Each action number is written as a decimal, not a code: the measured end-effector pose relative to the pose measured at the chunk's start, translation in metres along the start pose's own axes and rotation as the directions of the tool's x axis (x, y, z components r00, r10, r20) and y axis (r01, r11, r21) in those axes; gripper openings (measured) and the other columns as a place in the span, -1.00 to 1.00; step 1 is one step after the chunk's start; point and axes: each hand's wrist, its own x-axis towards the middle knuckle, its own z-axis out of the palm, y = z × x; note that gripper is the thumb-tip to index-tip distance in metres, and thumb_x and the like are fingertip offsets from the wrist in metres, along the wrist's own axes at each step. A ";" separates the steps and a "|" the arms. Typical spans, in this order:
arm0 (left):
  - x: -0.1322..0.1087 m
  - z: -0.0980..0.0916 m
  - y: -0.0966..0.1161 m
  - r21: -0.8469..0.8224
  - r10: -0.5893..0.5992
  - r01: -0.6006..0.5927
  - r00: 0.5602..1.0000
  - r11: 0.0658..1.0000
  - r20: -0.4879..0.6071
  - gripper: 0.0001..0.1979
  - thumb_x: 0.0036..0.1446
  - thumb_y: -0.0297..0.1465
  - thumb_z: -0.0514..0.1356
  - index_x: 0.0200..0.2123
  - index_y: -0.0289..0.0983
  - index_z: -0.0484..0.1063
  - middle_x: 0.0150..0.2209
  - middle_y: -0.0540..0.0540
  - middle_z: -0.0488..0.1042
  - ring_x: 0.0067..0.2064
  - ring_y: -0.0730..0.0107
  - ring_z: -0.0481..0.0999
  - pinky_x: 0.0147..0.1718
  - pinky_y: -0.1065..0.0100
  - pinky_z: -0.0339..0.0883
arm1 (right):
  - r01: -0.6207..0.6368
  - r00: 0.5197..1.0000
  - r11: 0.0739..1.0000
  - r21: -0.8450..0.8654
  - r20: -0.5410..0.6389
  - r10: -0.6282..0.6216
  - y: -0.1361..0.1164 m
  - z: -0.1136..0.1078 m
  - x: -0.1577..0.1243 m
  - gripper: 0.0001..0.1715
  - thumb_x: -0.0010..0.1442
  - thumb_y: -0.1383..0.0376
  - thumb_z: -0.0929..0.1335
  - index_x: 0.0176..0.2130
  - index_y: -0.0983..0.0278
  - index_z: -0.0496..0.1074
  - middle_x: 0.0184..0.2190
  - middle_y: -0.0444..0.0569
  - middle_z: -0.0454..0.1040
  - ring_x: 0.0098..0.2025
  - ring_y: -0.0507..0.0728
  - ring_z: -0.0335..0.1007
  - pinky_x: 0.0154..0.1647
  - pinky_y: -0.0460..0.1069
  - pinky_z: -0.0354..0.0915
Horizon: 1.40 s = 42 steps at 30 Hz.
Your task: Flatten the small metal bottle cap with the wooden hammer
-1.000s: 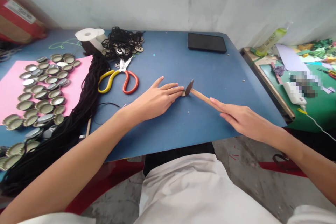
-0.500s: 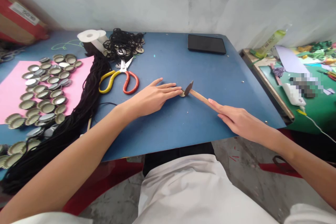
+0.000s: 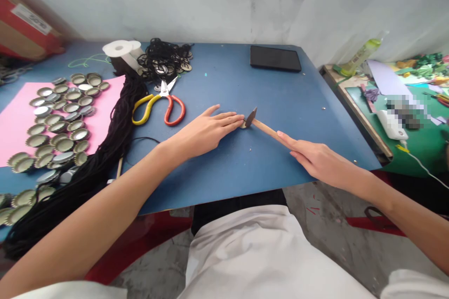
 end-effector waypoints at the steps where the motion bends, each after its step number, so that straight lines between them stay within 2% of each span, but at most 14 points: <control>1: 0.000 -0.001 0.000 0.011 0.007 -0.007 1.000 1.000 0.001 -0.15 0.35 -0.71 -0.03 0.65 -0.27 0.31 0.63 -0.18 0.34 0.66 0.08 0.35 0.70 -0.23 0.00 | -0.005 1.000 1.000 -0.017 0.013 0.005 -0.001 -0.003 0.001 -0.25 0.71 0.24 0.20 0.74 0.10 0.12 0.28 0.08 0.73 0.20 0.32 0.78 0.22 0.24 0.70; 4: 0.001 -0.001 0.001 0.032 0.013 -0.013 1.000 0.999 0.001 -0.18 0.36 -0.71 -0.03 0.63 -0.30 0.34 0.61 -0.21 0.36 0.65 0.09 0.37 0.69 -0.22 0.02 | 0.033 0.999 0.996 -0.080 0.013 -0.032 -0.002 -0.015 0.001 -0.25 0.71 0.24 0.21 0.74 0.07 0.14 0.13 0.05 0.78 0.02 0.28 0.82 0.07 0.19 0.72; 6: 0.002 -0.001 0.002 0.031 0.010 -0.010 1.000 0.999 -0.002 -0.18 0.37 -0.72 -0.03 0.62 -0.28 0.36 0.61 -0.20 0.37 0.65 0.11 0.37 0.70 -0.21 -0.01 | 0.101 0.991 0.988 -0.118 -0.071 -0.110 -0.003 -0.021 0.000 -0.21 0.70 0.28 0.23 0.75 0.00 0.08 0.11 0.03 0.78 -0.05 0.24 0.80 0.02 0.15 0.71; 9: 0.003 -0.001 0.003 0.018 0.000 0.000 1.000 1.000 0.002 -0.14 0.34 -0.75 -0.04 0.62 -0.23 0.36 0.63 -0.15 0.33 0.66 0.14 0.35 0.72 -0.20 -0.08 | 0.189 0.949 0.973 -0.128 -0.232 -0.215 -0.002 -0.022 -0.001 -0.10 0.69 0.35 0.24 0.78 -0.09 -0.09 0.14 0.01 0.76 -0.01 0.21 0.78 0.05 0.10 0.69; 11: 0.004 -0.003 0.004 0.012 -0.010 0.010 1.000 1.000 0.015 -0.13 0.32 -0.75 -0.03 0.63 -0.22 0.36 0.63 -0.14 0.32 0.66 0.13 0.34 0.72 -0.23 -0.10 | 0.205 0.953 0.973 -0.106 -0.206 -0.223 0.000 -0.019 -0.002 -0.08 0.68 0.36 0.24 0.78 -0.10 -0.10 0.13 -0.01 0.76 0.00 0.20 0.78 0.04 0.08 0.68; 14: 0.004 -0.005 0.005 -0.002 -0.027 0.027 0.999 1.000 0.038 -0.14 0.32 -0.73 0.00 0.63 -0.23 0.34 0.62 -0.15 0.34 0.66 0.12 0.34 0.72 -0.24 -0.10 | 0.170 0.983 0.979 -0.111 -0.049 -0.176 0.004 -0.015 -0.004 -0.15 0.67 0.34 0.24 0.76 -0.02 0.04 -0.02 -0.03 0.79 -0.17 0.20 0.78 -0.11 0.05 0.68; 16: 0.004 -0.006 0.006 -0.018 -0.035 0.035 0.999 0.999 0.040 -0.13 0.31 -0.73 0.00 0.63 -0.22 0.35 0.62 -0.14 0.35 0.66 0.14 0.34 0.72 -0.24 -0.12 | 0.149 0.987 0.979 -0.138 -0.041 -0.156 0.004 -0.014 -0.005 -0.16 0.66 0.34 0.24 0.75 0.01 0.08 -0.10 -0.03 0.78 -0.25 0.19 0.74 -0.16 0.04 0.67; 20: 0.004 -0.006 0.005 -0.033 -0.032 0.032 0.999 0.999 0.023 -0.13 0.32 -0.74 -0.02 0.61 -0.20 0.38 0.62 -0.14 0.36 0.65 0.15 0.36 0.73 -0.27 -0.16 | 0.104 0.972 0.987 -0.126 -0.195 -0.128 0.000 -0.015 -0.005 -0.09 0.61 0.33 0.30 0.76 0.02 0.06 -0.03 0.00 0.80 -0.13 0.24 0.76 0.02 0.09 0.69; 25: 0.003 -0.006 0.004 -0.036 -0.012 0.013 1.000 0.999 0.017 -0.12 0.30 -0.74 -0.01 0.62 -0.20 0.37 0.61 -0.15 0.36 0.65 0.13 0.36 0.72 -0.29 -0.17 | 0.131 0.987 0.984 -0.117 -0.078 -0.141 0.000 -0.023 0.000 -0.12 0.57 0.35 0.35 0.71 -0.05 0.21 -0.04 -0.05 0.81 -0.12 0.27 0.81 0.03 0.13 0.70; 28: 0.003 -0.007 0.004 -0.040 -0.017 0.017 1.000 0.999 0.016 -0.10 0.29 -0.75 -0.02 0.62 -0.17 0.37 0.62 -0.13 0.36 0.65 0.14 0.37 0.73 -0.30 -0.21 | 0.093 0.978 0.987 -0.128 -0.175 -0.115 0.000 -0.029 0.001 -0.12 0.59 0.34 0.34 0.72 -0.05 0.18 0.05 -0.01 0.81 -0.07 0.28 0.82 0.10 0.15 0.70; 30: 0.003 -0.008 0.004 -0.038 -0.016 0.017 1.000 0.999 0.020 -0.10 0.28 -0.75 -0.01 0.62 -0.16 0.37 0.62 -0.12 0.35 0.65 0.13 0.37 0.72 -0.31 -0.21 | 0.080 0.976 0.990 -0.115 -0.193 -0.102 0.000 -0.028 0.002 -0.12 0.60 0.34 0.33 0.73 -0.02 0.16 0.08 0.00 0.81 -0.03 0.29 0.82 0.11 0.16 0.71; 34: 0.002 -0.010 0.006 -0.032 -0.016 0.017 1.000 0.999 0.023 -0.10 0.25 -0.75 0.01 0.61 -0.20 0.39 0.61 -0.14 0.37 0.64 0.10 0.38 0.72 -0.34 -0.19 | 0.096 0.992 0.991 -0.097 -0.069 -0.103 -0.002 -0.023 0.004 -0.12 0.59 0.37 0.33 0.71 -0.06 0.19 0.10 -0.05 0.82 0.03 0.32 0.85 0.07 0.17 0.74; 38: 0.002 -0.010 0.006 -0.036 -0.009 0.009 1.000 0.999 0.005 -0.11 0.27 -0.76 -0.02 0.60 -0.19 0.39 0.61 -0.15 0.38 0.63 0.09 0.40 0.71 -0.39 -0.19 | 0.052 0.984 0.996 -0.066 -0.167 -0.062 -0.003 -0.018 0.001 -0.14 0.62 0.37 0.29 0.73 -0.06 0.15 0.35 -0.01 0.70 0.21 0.36 0.79 0.25 0.24 0.70; 42: 0.003 -0.010 0.005 -0.033 0.011 -0.011 1.000 0.999 -0.002 -0.16 0.32 -0.74 -0.02 0.58 -0.22 0.41 0.60 -0.20 0.40 0.62 0.07 0.42 0.71 -0.41 -0.18 | 0.033 0.998 0.999 0.004 -0.061 -0.032 0.003 -0.007 -0.002 -0.25 0.69 0.27 0.24 0.72 0.04 0.18 0.46 0.02 0.60 0.33 0.40 0.72 0.29 0.29 0.69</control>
